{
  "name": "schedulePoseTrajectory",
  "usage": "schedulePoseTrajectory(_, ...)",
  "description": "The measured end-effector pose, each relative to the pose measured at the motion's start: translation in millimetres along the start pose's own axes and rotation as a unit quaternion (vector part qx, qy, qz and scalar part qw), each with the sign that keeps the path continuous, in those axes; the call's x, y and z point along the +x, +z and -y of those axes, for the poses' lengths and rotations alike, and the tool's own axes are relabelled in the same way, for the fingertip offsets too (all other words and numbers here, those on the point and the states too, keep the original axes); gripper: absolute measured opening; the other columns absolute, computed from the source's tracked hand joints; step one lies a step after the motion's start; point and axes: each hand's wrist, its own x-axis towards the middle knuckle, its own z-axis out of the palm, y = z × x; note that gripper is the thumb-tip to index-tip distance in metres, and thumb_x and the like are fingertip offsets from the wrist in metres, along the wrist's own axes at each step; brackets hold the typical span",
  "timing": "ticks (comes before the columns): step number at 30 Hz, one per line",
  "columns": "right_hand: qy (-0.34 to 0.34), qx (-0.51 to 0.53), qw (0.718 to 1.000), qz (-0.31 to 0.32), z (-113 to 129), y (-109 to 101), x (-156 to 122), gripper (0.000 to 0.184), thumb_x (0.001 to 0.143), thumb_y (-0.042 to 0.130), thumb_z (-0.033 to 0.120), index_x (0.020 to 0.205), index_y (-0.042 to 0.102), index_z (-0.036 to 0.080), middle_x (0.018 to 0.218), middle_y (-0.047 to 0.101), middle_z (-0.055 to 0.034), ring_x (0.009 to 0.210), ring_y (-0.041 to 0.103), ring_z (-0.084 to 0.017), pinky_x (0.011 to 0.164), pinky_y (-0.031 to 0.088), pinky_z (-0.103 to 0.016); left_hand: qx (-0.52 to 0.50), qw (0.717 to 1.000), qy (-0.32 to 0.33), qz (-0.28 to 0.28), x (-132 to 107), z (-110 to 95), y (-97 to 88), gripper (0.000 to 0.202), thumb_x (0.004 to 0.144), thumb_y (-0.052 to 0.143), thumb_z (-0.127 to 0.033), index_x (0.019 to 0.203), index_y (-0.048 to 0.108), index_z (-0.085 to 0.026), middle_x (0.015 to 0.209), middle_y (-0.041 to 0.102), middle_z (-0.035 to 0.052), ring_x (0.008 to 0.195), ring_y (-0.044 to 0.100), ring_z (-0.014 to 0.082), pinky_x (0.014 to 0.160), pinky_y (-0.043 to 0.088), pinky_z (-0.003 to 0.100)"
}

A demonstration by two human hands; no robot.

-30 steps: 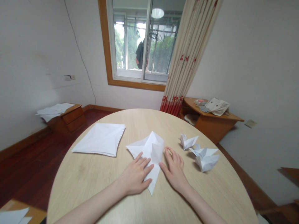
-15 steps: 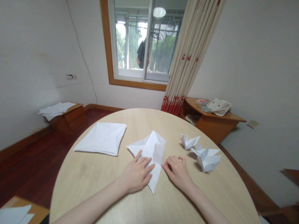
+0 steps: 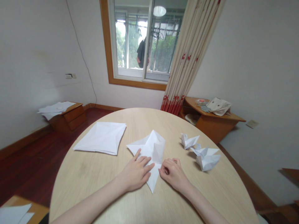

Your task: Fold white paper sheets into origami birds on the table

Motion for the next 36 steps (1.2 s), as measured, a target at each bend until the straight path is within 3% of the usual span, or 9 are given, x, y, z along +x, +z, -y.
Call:
schedulePoseTrajectory(16, -0.045, 0.061, 0.992, 0.096, 22, -9, -6, 0.019, 0.073, 0.052, 0.009, 0.059, 0.043, 0.018, 0.062, 0.050, 0.0068, 0.063, 0.048, -0.010, 0.075, 0.028, -0.030, -0.008, 1.000, -0.001, 0.013, 0, 1, -2.2, 0.034, 0.097, 0.043, -0.032, 0.129, 0.052, -0.025, 0.131, 0.056, 0.0066, 0.117, 0.052, 0.0210, 0.116, 0.006, 0.050)
schedulePoseTrajectory(36, -0.082, 0.110, 0.981, 0.139, 40, -10, -11, 0.022, 0.063, 0.054, 0.008, 0.054, 0.037, 0.019, 0.055, 0.043, 0.0092, 0.057, 0.042, -0.009, 0.078, 0.030, -0.030, -0.010, 1.000, 0.000, 0.009, 0, 2, -1.4, 0.034, 0.096, 0.045, -0.032, 0.129, 0.052, -0.027, 0.132, 0.056, 0.0051, 0.118, 0.052, 0.0202, 0.116, 0.006, 0.050)
